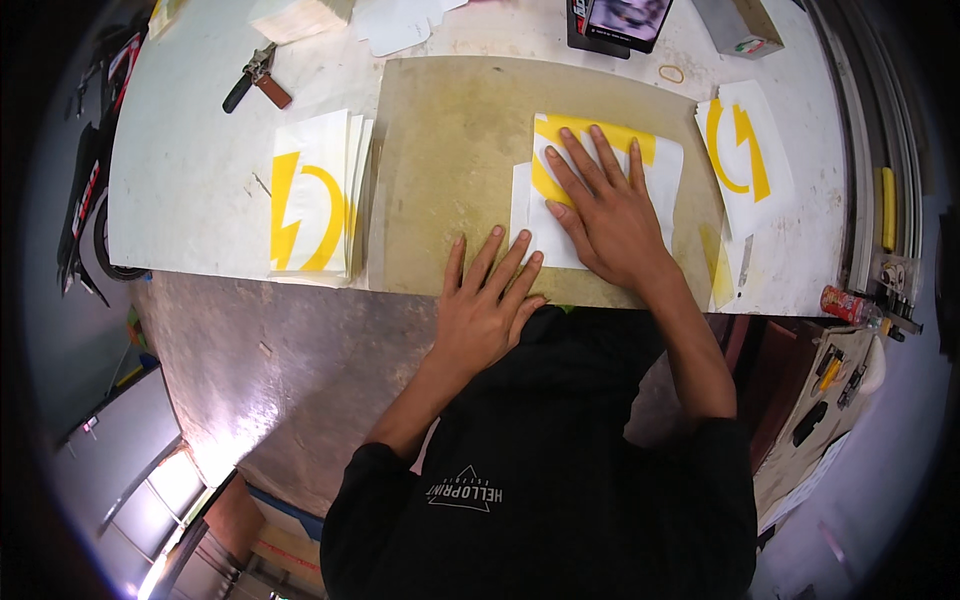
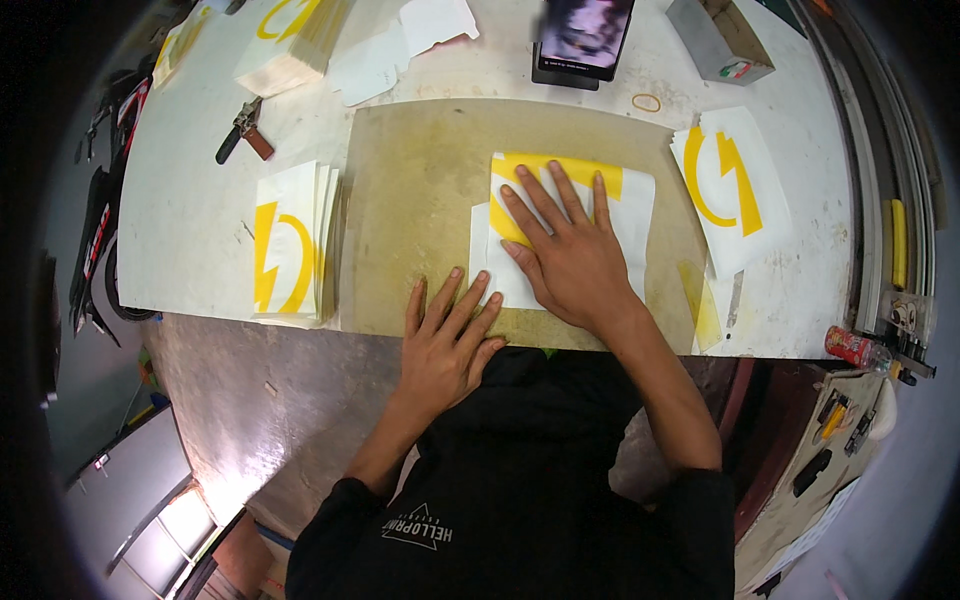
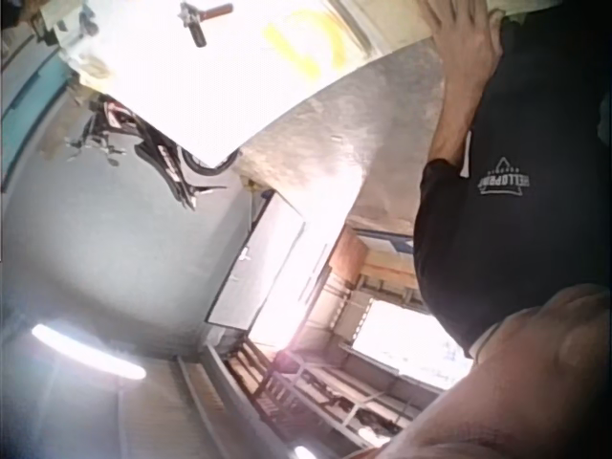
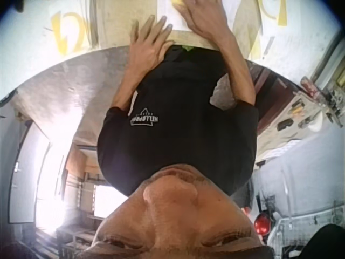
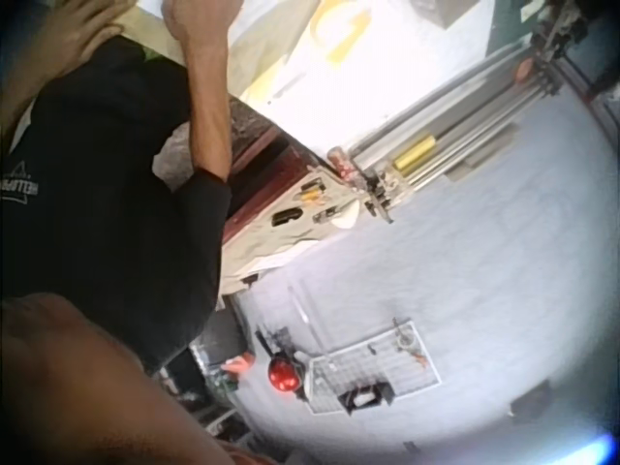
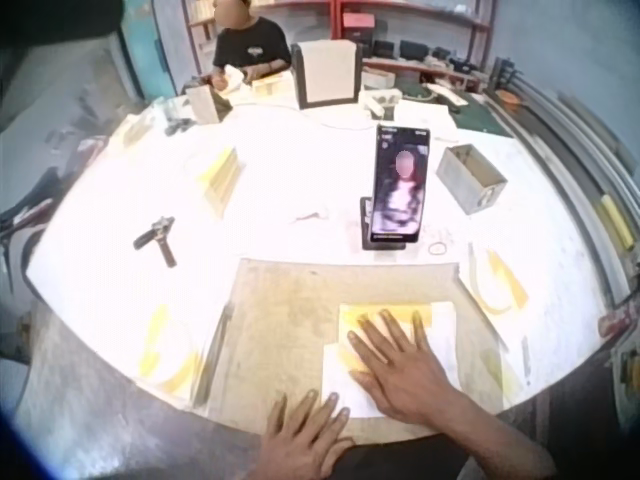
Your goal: The person repeatedly peels yellow logo stickers from their white backing sheets on a workbench. They handle each sheet one at a time, peel the sticker, and place the finished sheet aside. The process is repeated continuously throughout the clip.
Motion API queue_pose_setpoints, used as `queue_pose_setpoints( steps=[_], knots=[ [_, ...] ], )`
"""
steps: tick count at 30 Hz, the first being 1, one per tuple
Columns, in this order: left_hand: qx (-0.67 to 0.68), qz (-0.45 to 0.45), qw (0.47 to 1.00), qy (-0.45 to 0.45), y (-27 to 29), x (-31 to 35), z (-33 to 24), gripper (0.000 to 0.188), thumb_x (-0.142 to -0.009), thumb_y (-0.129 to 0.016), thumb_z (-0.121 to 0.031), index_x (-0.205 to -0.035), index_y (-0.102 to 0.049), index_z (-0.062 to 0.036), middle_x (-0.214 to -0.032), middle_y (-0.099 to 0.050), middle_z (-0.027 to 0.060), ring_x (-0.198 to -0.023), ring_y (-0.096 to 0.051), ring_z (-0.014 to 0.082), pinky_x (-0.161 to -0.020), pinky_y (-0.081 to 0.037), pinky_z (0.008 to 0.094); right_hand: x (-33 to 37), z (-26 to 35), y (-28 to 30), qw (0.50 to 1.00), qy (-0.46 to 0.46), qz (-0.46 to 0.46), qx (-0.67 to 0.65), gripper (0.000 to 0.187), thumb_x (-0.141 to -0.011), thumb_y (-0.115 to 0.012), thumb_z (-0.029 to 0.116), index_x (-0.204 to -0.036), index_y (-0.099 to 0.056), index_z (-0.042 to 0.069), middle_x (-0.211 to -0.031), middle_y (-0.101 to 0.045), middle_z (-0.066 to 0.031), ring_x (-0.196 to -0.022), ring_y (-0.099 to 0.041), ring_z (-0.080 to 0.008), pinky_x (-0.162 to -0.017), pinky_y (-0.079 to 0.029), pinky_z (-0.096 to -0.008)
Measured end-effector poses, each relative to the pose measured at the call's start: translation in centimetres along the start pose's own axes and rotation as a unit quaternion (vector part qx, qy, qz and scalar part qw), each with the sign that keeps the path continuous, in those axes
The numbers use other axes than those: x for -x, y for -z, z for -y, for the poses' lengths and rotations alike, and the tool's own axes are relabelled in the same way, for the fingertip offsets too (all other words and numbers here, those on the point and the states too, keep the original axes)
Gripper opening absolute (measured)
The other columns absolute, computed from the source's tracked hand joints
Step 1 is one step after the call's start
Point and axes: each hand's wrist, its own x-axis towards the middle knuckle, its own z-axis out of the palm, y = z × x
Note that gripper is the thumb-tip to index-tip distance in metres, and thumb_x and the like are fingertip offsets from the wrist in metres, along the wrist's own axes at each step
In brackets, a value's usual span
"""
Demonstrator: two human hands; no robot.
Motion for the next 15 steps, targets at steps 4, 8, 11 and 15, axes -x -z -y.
queue_pose_setpoints(
  steps=[4, 8, 11, 15],
  knots=[
    [0.011, 0.006, 1.0, 0.005, 0.1, 0.3, -0.1, 0.052, -0.093, -0.074, -0.032, -0.141, -0.065, -0.0138, -0.155, -0.054, 0.0089, -0.146, -0.045, 0.039, -0.122, -0.024, 0.0659, -0.3, -0.1, -0.6, 1.0, 0.008, 0.01, -0.018, 0.054, -0.108, -0.051, 0.038, -0.156, -0.049, 0.013, -0.166, -0.041, -0.006, -0.156, -0.031, -0.0338, -0.125, -0.017, -0.0647],
    [0.005, 0.002, 1.0, 0.006, 0.3, 0.3, -0.3, 0.05, -0.092, -0.075, -0.031, -0.138, -0.067, -0.0143, -0.155, -0.055, 0.0084, -0.147, -0.044, 0.0387, -0.122, -0.023, 0.0666, -0.6, -0.2, -1.0, 1.0, 0.009, 0.005, -0.016, 0.055, -0.108, -0.051, 0.039, -0.155, -0.049, 0.012, -0.165, -0.041, -0.0046, -0.155, -0.032, -0.0334, -0.125, -0.018, -0.0642],
    [-0.006, -0.008, 1.0, 0.01, 0.2, 0.6, -0.5, 0.048, -0.091, -0.076, -0.03, -0.136, -0.069, -0.0148, -0.155, -0.055, 0.0079, -0.147, -0.043, 0.0382, -0.122, -0.022, 0.0667, -0.8, -0.3, -0.9, 1.0, 0.009, 0.004, -0.012, 0.055, -0.108, -0.051, 0.04, -0.155, -0.05, 0.011, -0.165, -0.042, -0.004, -0.155, -0.032, -0.0329, -0.126, -0.019, -0.0635],
    [-0.007, -0.04, 0.999, 0.027, -0.2, 0.7, -1.1, 0.041, -0.09, -0.078, -0.027, -0.129, -0.073, -0.015, -0.15, -0.059, 0.006, -0.141, -0.048, 0.0359, -0.122, -0.023, 0.0647, -0.9, -0.9, -1.0, 0.999, 0.02, 0.001, -0.034, 0.055, -0.107, -0.052, 0.041, -0.154, -0.051, 0.012, -0.165, -0.042, -0.0036, -0.155, -0.032, -0.0319, -0.126, -0.018, -0.0631]
  ],
)
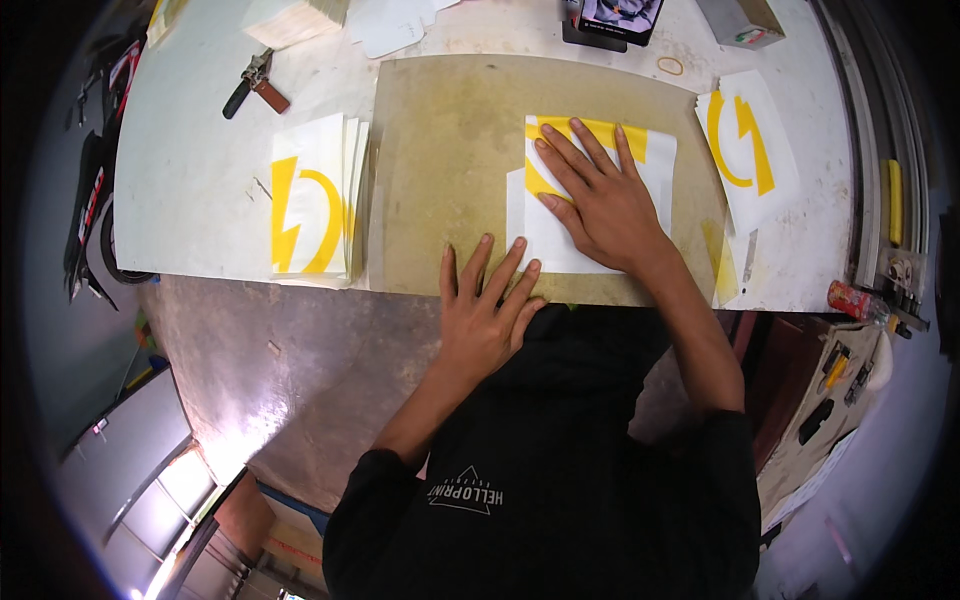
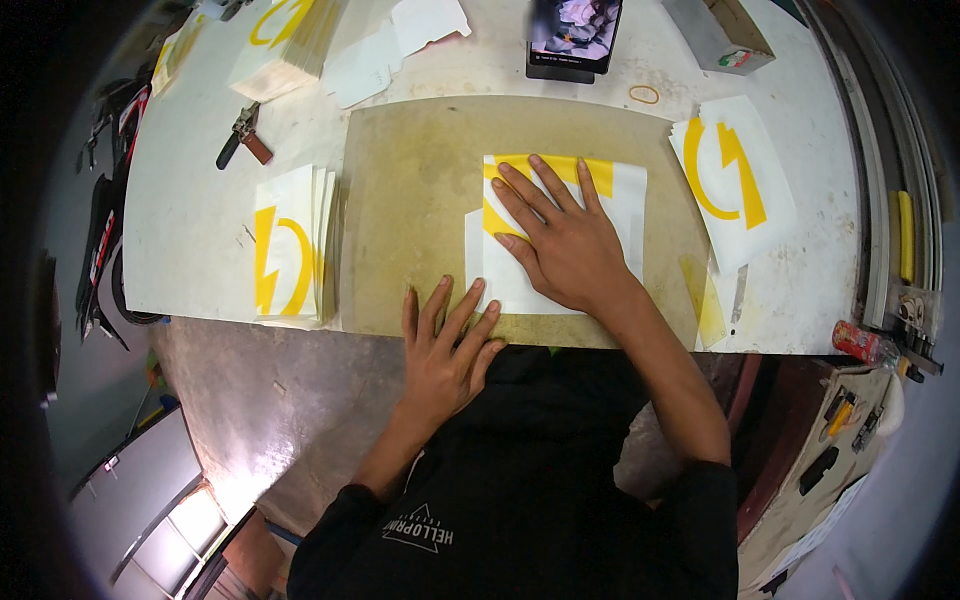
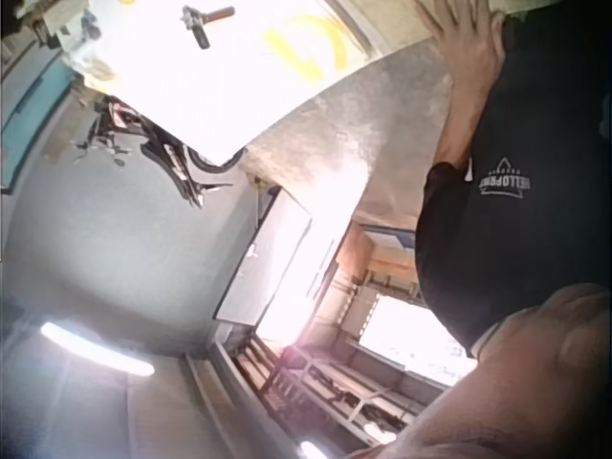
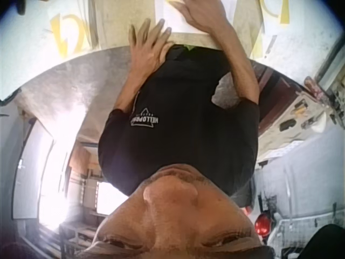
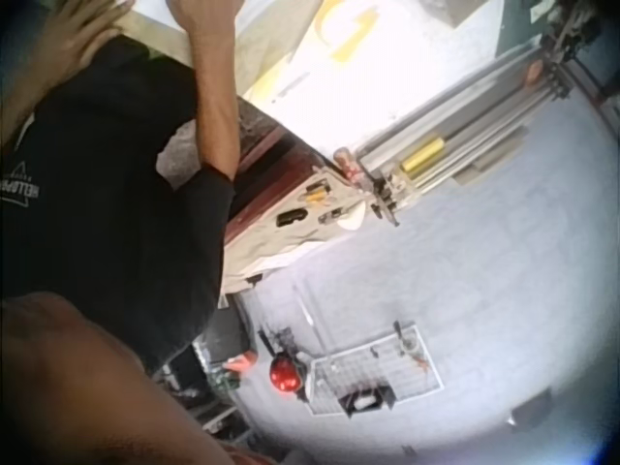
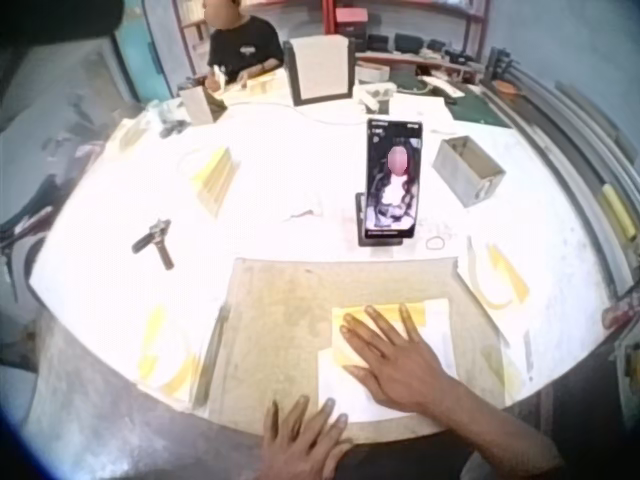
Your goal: The person repeatedly peels yellow logo stickers from their white backing sheets on a workbench. They handle each sheet one at a time, peel the sticker, and place the finished sheet aside. The process is repeated continuously throughout the clip.
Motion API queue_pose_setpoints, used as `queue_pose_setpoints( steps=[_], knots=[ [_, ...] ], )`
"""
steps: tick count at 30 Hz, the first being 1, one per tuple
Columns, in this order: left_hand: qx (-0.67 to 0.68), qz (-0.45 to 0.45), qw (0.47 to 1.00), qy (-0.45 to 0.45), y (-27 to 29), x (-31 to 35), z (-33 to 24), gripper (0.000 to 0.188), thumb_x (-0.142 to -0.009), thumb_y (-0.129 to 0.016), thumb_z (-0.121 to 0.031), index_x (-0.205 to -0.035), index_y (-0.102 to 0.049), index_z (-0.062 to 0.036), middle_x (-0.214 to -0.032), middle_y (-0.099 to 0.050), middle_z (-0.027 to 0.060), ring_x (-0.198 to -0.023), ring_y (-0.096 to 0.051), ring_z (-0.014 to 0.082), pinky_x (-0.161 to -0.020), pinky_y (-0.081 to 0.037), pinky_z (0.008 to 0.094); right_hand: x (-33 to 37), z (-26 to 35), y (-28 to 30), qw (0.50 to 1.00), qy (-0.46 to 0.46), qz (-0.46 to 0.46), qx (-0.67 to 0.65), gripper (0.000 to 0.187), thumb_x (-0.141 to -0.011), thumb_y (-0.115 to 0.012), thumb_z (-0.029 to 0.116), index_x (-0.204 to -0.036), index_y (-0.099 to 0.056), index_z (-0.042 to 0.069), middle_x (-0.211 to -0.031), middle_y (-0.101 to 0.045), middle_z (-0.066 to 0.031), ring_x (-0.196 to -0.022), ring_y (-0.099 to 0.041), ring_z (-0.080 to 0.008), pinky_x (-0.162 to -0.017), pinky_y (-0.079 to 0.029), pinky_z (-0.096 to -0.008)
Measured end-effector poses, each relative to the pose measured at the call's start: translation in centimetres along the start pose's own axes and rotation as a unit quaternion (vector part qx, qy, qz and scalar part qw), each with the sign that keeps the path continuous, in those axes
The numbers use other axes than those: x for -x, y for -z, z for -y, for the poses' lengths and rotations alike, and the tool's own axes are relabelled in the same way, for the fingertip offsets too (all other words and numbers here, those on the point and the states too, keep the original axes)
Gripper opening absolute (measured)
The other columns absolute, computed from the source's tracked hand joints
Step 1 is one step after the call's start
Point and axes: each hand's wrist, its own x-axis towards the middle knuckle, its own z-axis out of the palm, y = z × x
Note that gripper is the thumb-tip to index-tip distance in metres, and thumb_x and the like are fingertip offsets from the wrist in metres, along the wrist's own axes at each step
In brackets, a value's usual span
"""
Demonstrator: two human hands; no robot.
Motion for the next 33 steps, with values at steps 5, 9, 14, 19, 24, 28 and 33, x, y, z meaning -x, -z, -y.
queue_pose_setpoints(
  steps=[5, 9, 14, 19, 24, 28, 33],
  knots=[
    [0.022, -0.033, 0.999, 0.023, -0.2, -1.9, 0.4, 0.03, -0.086, -0.082, -0.023, -0.114, -0.076, -0.0145, -0.135, -0.065, 0.0025, -0.126, -0.055, 0.031, -0.121, -0.025, 0.059, 0.0, -0.1, 0.3, 1.0, 0.001, -0.002, -0.004, 0.056, -0.106, -0.053, 0.043, -0.153, -0.052, 0.012, -0.166, -0.041, -0.0034, -0.155, -0.032, -0.0312, -0.126, -0.017, -0.0645],
    [0.036, 0.017, 0.999, 0.013, 0.5, -3.9, 1.7, 0.038, -0.082, -0.086, -0.025, -0.115, -0.073, -0.0139, -0.138, -0.062, 0.0061, -0.128, -0.053, 0.0307, -0.12, -0.026, 0.057, -0.3, -0.3, 0.5, 1.0, 0.004, -0.006, -0.012, 0.057, -0.103, -0.057, 0.044, -0.15, -0.055, 0.013, -0.165, -0.041, -0.0053, -0.155, -0.032, -0.0305, -0.125, -0.015, -0.0674],
    [-0.013, 0.148, 0.986, -0.07, 3.3, -9.8, 3.5, 0.102, -0.068, -0.092, -0.047, -0.15, -0.047, -0.0057, -0.164, -0.036, 0.0175, -0.151, -0.032, 0.0383, -0.123, -0.019, 0.0618, -1.2, -0.7, 0.6, 1.0, 0.002, 0.012, -0.028, 0.072, -0.097, -0.061, 0.048, -0.153, -0.047, 0.005, -0.165, -0.04, -0.0097, -0.157, -0.03, -0.0301, -0.125, -0.008, -0.0698],
    [-0.086, 0.258, 0.958, -0.092, 3.1, -14.1, 4.2, 0.158, -0.042, -0.091, -0.072, -0.162, -0.023, 0.0043, -0.172, -0.02, 0.0196, -0.16, -0.014, 0.0416, -0.126, -0.008, 0.0674, -1.2, -1.1, 0.3, 1.0, -0.015, 0.015, -0.012, 0.092, -0.095, -0.06, 0.056, -0.161, -0.031, 0.0, -0.167, -0.036, -0.0135, -0.159, -0.026, -0.0273, -0.125, -0.004, -0.0694],
    [-0.112, 0.271, 0.954, -0.068, 3.2, -14.3, 4.1, 0.165, -0.037, -0.092, -0.073, -0.164, -0.018, 0.0027, -0.174, -0.015, 0.0179, -0.161, -0.01, 0.0409, -0.126, -0.006, 0.0672, 1.7, -4.1, 1.2, 0.995, -0.097, -0.017, 0.0, 0.094, -0.098, -0.052, 0.067, -0.158, -0.036, -0.004, -0.167, -0.036, -0.0183, -0.157, -0.03, -0.03, -0.126, -0.005, -0.0665],
    [-0.116, 0.293, 0.948, -0.048, 3.4, -14.3, 3.5, 0.166, -0.039, -0.094, -0.071, -0.165, -0.014, 0.0022, -0.175, -0.01, 0.017, -0.162, -0.006, 0.0405, -0.127, -0.005, 0.0662, 3.9, -3.5, 1.8, 0.983, -0.175, -0.034, 0.04, 0.08, -0.103, -0.053, 0.055, -0.153, -0.044, -0.007, -0.163, -0.041, -0.0215, -0.157, -0.03, -0.0318, -0.127, -0.008, -0.0624],
    [-0.112, 0.306, 0.945, -0.038, 3.1, -14.7, 3.3, 0.174, -0.032, -0.097, -0.067, -0.166, -0.01, 0.0003, -0.176, -0.006, 0.0153, -0.162, -0.001, 0.0398, -0.128, -0.002, 0.062, 9.1, 7.1, 0.8, 0.992, -0.089, 0.054, -0.075, 0.08, -0.101, -0.057, 0.052, -0.156, -0.042, -0.003, -0.166, -0.038, -0.0178, -0.157, -0.03, -0.0296, -0.126, -0.012, -0.0637]
  ],
)
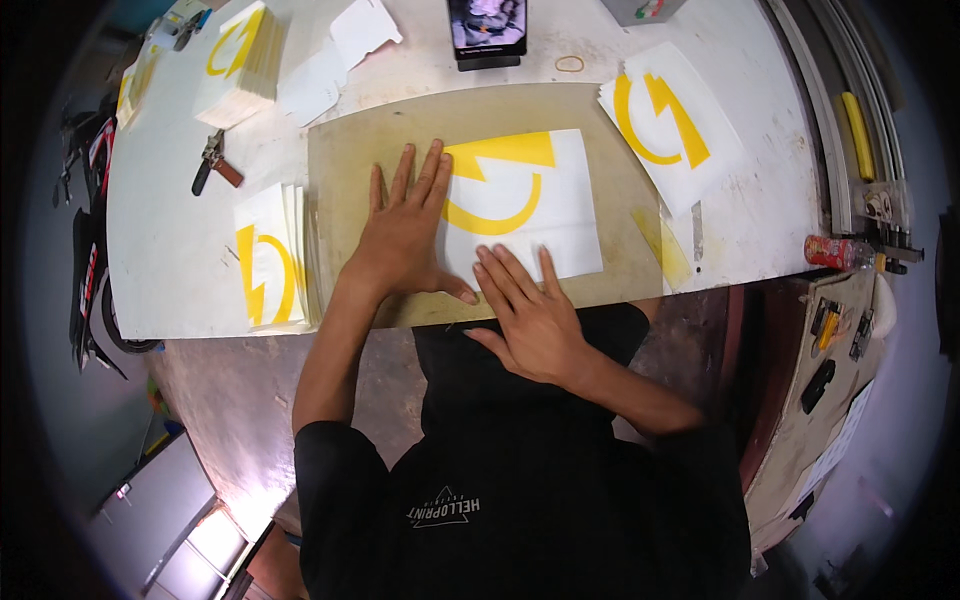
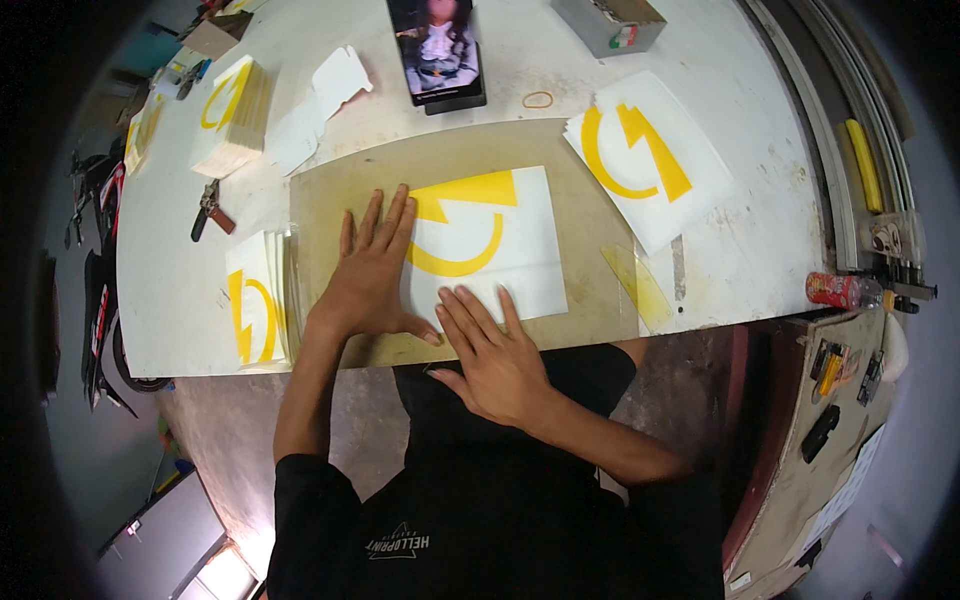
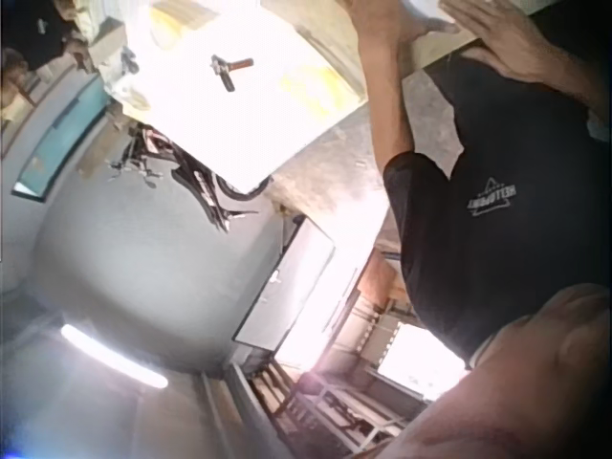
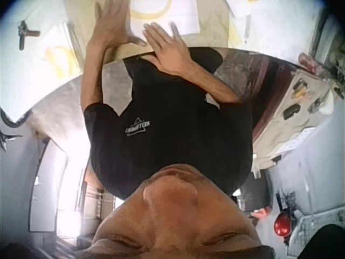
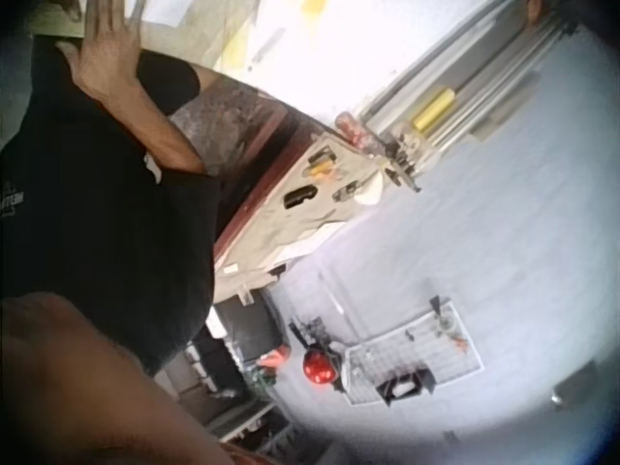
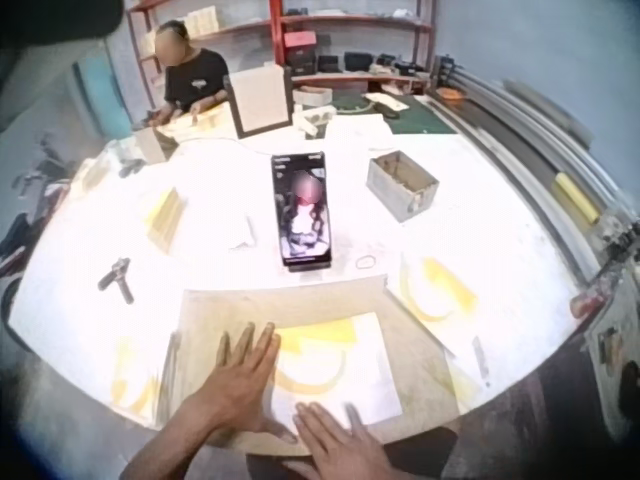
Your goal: The person repeatedly peels yellow logo stickers from their white backing sheets on a workbench. They handle each sheet one at a time, peel the sticker, and place the finished sheet aside. The process is repeated continuously throughout the clip.
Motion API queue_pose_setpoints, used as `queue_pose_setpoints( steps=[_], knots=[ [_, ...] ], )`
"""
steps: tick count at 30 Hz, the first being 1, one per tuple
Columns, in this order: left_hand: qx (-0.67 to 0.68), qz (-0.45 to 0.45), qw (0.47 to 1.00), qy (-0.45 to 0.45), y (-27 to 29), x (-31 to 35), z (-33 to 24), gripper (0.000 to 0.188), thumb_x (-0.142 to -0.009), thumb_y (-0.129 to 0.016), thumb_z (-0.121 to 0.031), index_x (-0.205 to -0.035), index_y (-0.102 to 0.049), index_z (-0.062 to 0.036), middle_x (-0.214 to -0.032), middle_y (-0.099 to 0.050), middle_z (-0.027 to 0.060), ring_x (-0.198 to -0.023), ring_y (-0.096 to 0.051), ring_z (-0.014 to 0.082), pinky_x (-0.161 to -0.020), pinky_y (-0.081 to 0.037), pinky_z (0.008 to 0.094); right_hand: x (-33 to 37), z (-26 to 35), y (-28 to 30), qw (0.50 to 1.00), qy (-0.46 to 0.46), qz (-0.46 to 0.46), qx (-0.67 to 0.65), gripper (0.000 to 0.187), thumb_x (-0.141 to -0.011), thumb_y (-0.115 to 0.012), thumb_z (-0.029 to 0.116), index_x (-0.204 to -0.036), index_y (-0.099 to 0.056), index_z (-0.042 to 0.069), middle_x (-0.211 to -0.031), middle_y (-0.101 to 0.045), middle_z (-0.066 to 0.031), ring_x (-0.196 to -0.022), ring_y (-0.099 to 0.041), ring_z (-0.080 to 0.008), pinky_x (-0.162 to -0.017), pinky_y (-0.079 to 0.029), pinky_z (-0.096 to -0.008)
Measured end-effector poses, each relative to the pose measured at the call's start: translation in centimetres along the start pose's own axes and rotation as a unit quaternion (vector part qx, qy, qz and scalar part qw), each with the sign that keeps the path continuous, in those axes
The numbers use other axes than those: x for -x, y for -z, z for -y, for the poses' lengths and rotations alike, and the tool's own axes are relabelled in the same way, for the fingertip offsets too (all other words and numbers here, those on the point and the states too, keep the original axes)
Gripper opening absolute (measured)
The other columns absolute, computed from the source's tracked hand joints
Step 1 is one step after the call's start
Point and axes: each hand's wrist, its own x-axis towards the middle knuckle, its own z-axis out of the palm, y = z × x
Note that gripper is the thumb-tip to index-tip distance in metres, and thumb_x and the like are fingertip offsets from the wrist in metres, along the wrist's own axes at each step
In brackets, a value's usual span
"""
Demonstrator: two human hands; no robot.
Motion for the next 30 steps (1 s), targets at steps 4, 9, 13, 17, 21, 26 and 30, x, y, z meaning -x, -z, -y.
queue_pose_setpoints(
  steps=[4, 9, 13, 17, 21, 26, 30],
  knots=[
    [-0.006, -0.001, 1.0, -0.003, -0.4, 0.4, 0.4, 0.175, -0.031, -0.096, -0.069, -0.167, -0.009, -0.0006, -0.176, -0.006, 0.0161, -0.162, -0.001, 0.0401, -0.127, -0.001, 0.0634, 5.5, -4.6, 0.8, 0.996, -0.074, -0.026, 0.045, 0.076, -0.101, -0.058, 0.048, -0.158, -0.04, 0.0, -0.168, -0.034, -0.0154, -0.158, -0.028, -0.032, -0.124, -0.011, -0.0695],
    [0.05, -0.085, 0.994, -0.039, -1.5, 0.6, 1.1, 0.166, -0.036, -0.095, -0.07, -0.168, -0.016, -0.0081, -0.176, -0.007, 0.017, -0.162, 0.001, 0.041, -0.126, -0.001, 0.066, 5.1, -6.4, 4.0, 0.994, -0.062, -0.091, 0.016, 0.065, -0.1, -0.063, 0.029, -0.154, -0.044, -0.002, -0.165, -0.039, -0.0185, -0.155, -0.031, -0.0389, -0.123, -0.018, -0.0679],
    [0.07, -0.235, 0.965, -0.095, -2.6, 2.3, -2.1, 0.106, -0.069, -0.091, -0.048, -0.157, -0.044, -0.0105, -0.161, -0.042, 0.0173, -0.154, -0.029, 0.0399, -0.126, -0.008, 0.0662, 0.2, -7.5, 4.5, 0.989, 0.027, -0.142, -0.031, 0.055, -0.094, -0.067, 0.007, -0.146, -0.053, 0.001, -0.15, -0.053, -0.0196, -0.146, -0.044, -0.0406, -0.121, -0.032, -0.0599],
    [0.055, -0.302, 0.945, -0.114, -5.4, 3.4, -3.2, 0.043, -0.09, -0.076, -0.02, -0.131, -0.07, -0.0108, -0.115, -0.071, 0.005, -0.121, -0.064, 0.0288, -0.122, -0.027, 0.0627, -0.1, -9.2, 2.4, 0.987, 0.083, -0.134, -0.009, 0.046, -0.09, -0.07, 0.005, -0.136, -0.063, 0.003, -0.135, -0.064, -0.0152, -0.135, -0.054, -0.0363, -0.118, -0.038, -0.058],
    [0.029, -0.315, 0.942, -0.114, -7.4, 5.2, -4.4, 0.041, -0.091, -0.075, -0.016, -0.13, -0.069, -0.0063, -0.127, -0.069, 0.0081, -0.127, -0.061, 0.0318, -0.118, -0.038, 0.0578, 1.8, -8.3, 1.2, 0.977, 0.114, -0.181, 0.014, 0.042, -0.09, -0.074, 0.008, -0.131, -0.067, 0.004, -0.138, -0.065, -0.0123, -0.135, -0.056, -0.0343, -0.118, -0.04, -0.0567],
    [0.066, -0.279, 0.956, -0.066, -8.7, 7.1, -6.9, 0.05, -0.091, -0.077, -0.014, -0.137, -0.063, 0.0012, -0.151, -0.058, 0.0166, -0.143, -0.05, 0.0393, -0.119, -0.039, 0.0546, 3.3, -7.0, 0.6, 0.982, 0.087, -0.167, 0.008, 0.045, -0.092, -0.076, 0.021, -0.133, -0.066, 0.004, -0.146, -0.061, -0.0099, -0.142, -0.051, -0.0341, -0.12, -0.038, -0.0564],
    [0.076, -0.274, 0.957, -0.059, -9.6, 7.4, -6.9, 0.052, -0.092, -0.076, -0.015, -0.139, -0.062, 0.0019, -0.153, -0.056, 0.0175, -0.146, -0.047, 0.0402, -0.12, -0.038, 0.0553, 3.5, -7.0, 0.5, 0.982, 0.088, -0.165, 0.018, 0.047, -0.093, -0.076, 0.026, -0.133, -0.066, 0.004, -0.148, -0.06, -0.009, -0.144, -0.05, -0.0331, -0.12, -0.037, -0.0563]
  ],
)
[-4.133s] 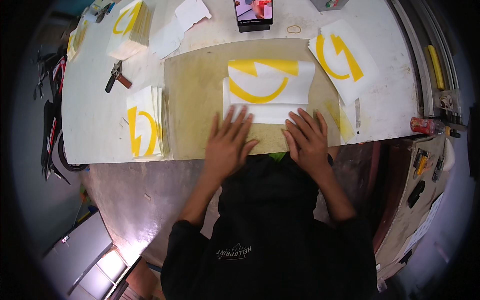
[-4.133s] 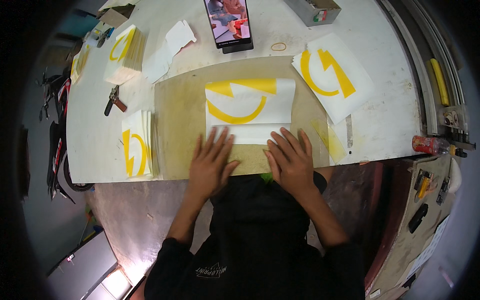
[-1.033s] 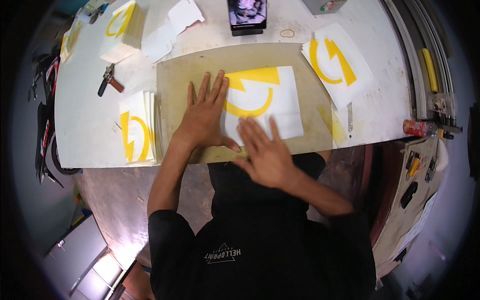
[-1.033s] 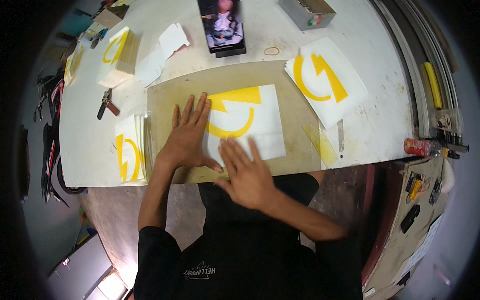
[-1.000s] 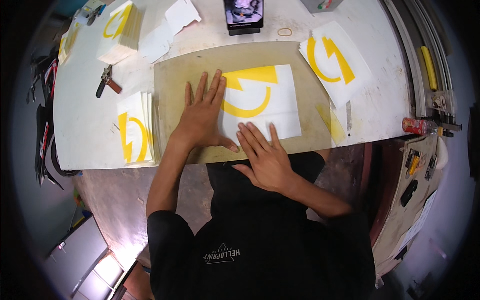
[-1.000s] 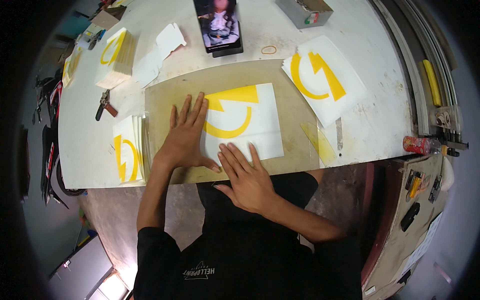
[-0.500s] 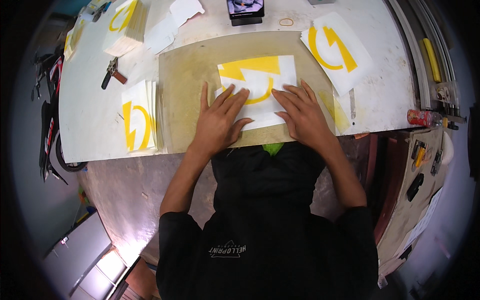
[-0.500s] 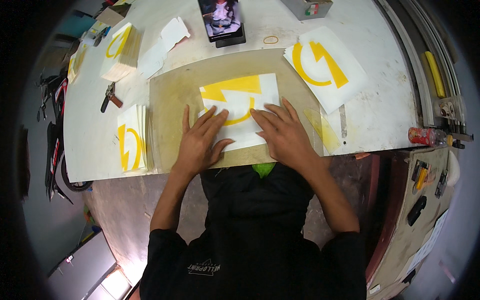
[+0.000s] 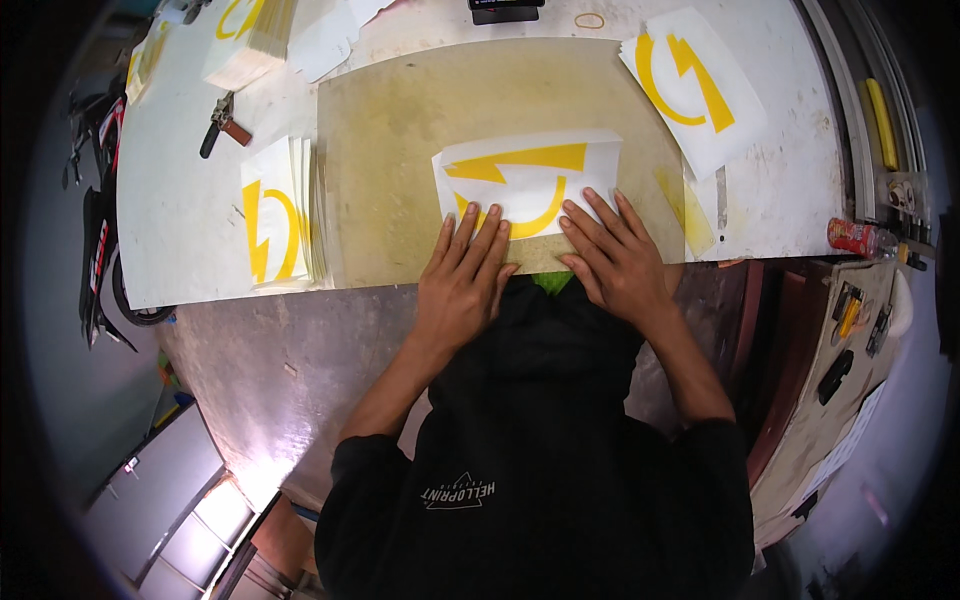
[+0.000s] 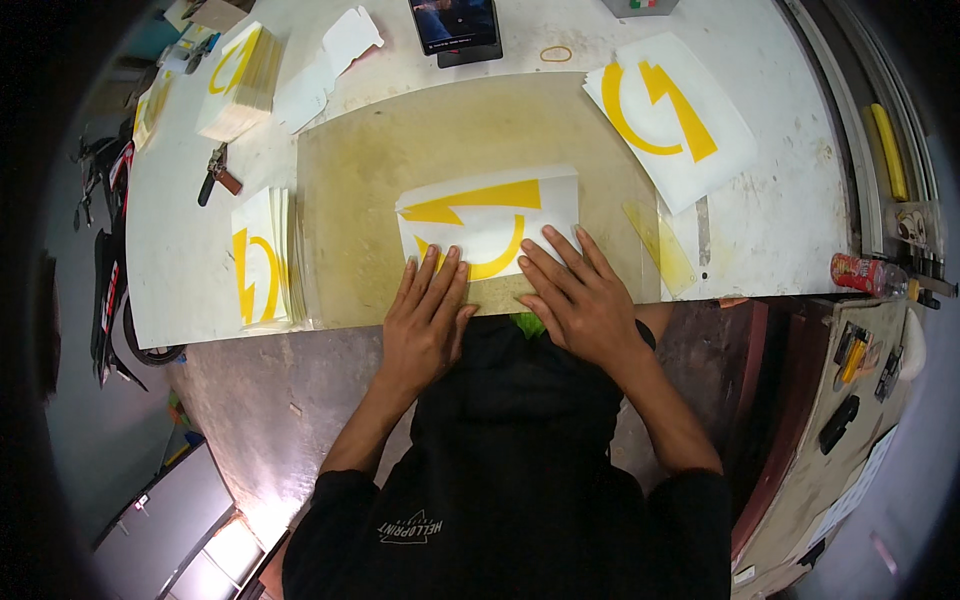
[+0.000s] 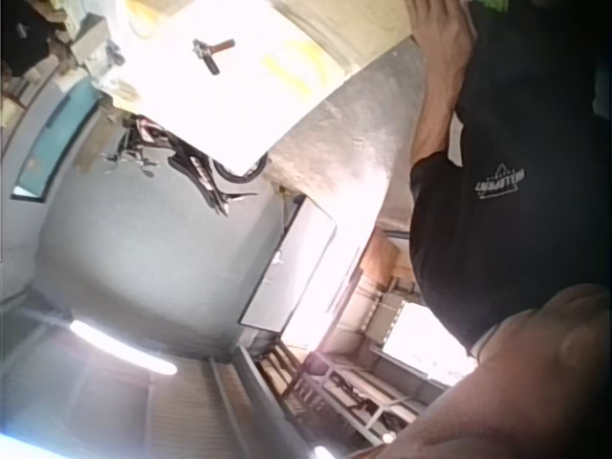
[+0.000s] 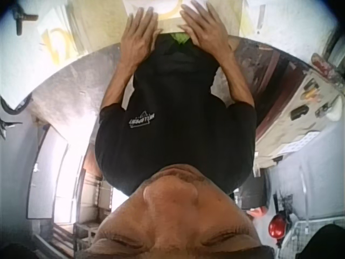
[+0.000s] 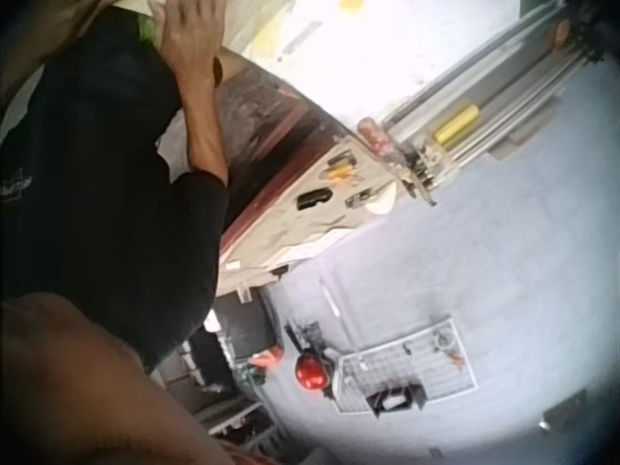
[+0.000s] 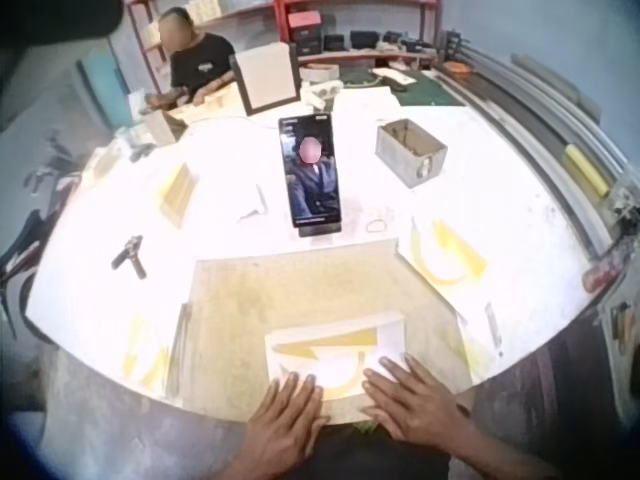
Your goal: The person repeatedly peels yellow logo stickers from their white backing sheets on a workbench. They handle each sheet one at a time, peel the sticker, and place the finished sheet aside. The process is repeated continuously throughout the clip.
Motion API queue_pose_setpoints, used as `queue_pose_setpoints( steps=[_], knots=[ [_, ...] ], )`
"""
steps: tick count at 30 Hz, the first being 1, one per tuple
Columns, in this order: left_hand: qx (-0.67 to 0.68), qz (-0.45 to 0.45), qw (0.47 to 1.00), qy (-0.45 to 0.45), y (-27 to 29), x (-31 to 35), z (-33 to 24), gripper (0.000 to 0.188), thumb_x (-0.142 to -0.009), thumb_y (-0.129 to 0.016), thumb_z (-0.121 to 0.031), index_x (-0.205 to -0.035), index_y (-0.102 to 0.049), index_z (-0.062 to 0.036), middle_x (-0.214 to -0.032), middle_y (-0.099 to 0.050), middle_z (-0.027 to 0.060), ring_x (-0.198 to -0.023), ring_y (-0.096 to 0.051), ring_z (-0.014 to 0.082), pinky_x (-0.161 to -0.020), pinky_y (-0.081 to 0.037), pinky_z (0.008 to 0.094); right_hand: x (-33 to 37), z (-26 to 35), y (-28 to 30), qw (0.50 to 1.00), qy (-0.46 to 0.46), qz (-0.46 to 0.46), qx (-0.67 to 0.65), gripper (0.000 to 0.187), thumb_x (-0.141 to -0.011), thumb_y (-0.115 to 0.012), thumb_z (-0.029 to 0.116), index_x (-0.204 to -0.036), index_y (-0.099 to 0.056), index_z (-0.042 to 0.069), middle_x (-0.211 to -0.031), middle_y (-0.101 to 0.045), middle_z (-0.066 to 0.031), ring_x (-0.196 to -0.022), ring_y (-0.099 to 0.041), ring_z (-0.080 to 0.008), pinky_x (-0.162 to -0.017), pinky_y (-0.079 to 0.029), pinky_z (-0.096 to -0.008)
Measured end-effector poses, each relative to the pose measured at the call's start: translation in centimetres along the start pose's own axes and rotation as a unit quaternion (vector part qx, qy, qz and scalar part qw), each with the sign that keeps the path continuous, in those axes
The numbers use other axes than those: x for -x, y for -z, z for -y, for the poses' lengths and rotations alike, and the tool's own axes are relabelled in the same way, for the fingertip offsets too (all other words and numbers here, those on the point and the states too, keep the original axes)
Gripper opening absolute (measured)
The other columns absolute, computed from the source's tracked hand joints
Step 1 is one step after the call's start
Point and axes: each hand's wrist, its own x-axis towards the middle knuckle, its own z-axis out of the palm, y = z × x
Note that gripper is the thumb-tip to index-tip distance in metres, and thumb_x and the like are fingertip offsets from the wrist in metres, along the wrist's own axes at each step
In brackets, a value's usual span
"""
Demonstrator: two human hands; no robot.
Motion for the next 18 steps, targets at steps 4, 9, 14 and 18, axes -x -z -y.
queue_pose_setpoints(
  steps=[4, 9, 14, 18],
  knots=[
    [0.001, -0.002, 1.0, -0.005, -0.2, 0.1, 0.1, 0.05, -0.092, -0.076, -0.015, -0.137, -0.064, 0.002, -0.153, -0.056, 0.0174, -0.145, -0.049, 0.0398, -0.119, -0.038, 0.0551, 0.2, -0.1, -0.1, 1.0, -0.004, -0.001, 0.009, 0.044, -0.094, -0.075, 0.027, -0.132, -0.067, 0.005, -0.148, -0.06, -0.0083, -0.144, -0.05, -0.0319, -0.121, -0.036, -0.0566],
    [0.002, -0.006, 1.0, -0.002, -0.3, 0.1, 0.2, 0.049, -0.091, -0.076, -0.014, -0.137, -0.065, 0.0003, -0.152, -0.057, 0.0162, -0.145, -0.05, 0.0389, -0.119, -0.039, 0.0553, 0.1, 0.0, -0.1, 1.0, -0.012, 0.003, 0.02, 0.041, -0.094, -0.075, 0.027, -0.129, -0.069, 0.006, -0.147, -0.062, -0.0062, -0.145, -0.05, -0.0295, -0.122, -0.033, -0.0601],
    [-0.01, 0.007, 1.0, 0.007, 0.4, 1.4, 1.4, 0.048, -0.093, -0.075, -0.019, -0.137, -0.066, -0.0036, -0.153, -0.057, 0.0125, -0.145, -0.05, 0.0367, -0.119, -0.039, 0.0549, 0.1, 0.0, 0.0, 1.0, -0.02, -0.001, 0.022, 0.039, -0.093, -0.075, 0.025, -0.127, -0.07, 0.006, -0.147, -0.062, -0.0059, -0.145, -0.05, -0.0295, -0.122, -0.03, -0.064],
    [0.0, 0.021, 1.0, 0.013, 0.9, 1.4, 1.4, 0.047, -0.094, -0.073, -0.017, -0.138, -0.065, -0.0042, -0.156, -0.055, 0.0124, -0.147, -0.046, 0.0399, -0.12, -0.035, 0.0592, -1.2, 2.8, -1.3, 0.999, -0.051, -0.007, 0.0, 0.04, -0.093, -0.072, 0.024, -0.128, -0.071, 0.005, -0.149, -0.06, -0.008, -0.145, -0.049, -0.0309, -0.123, -0.028, -0.064]
  ],
)
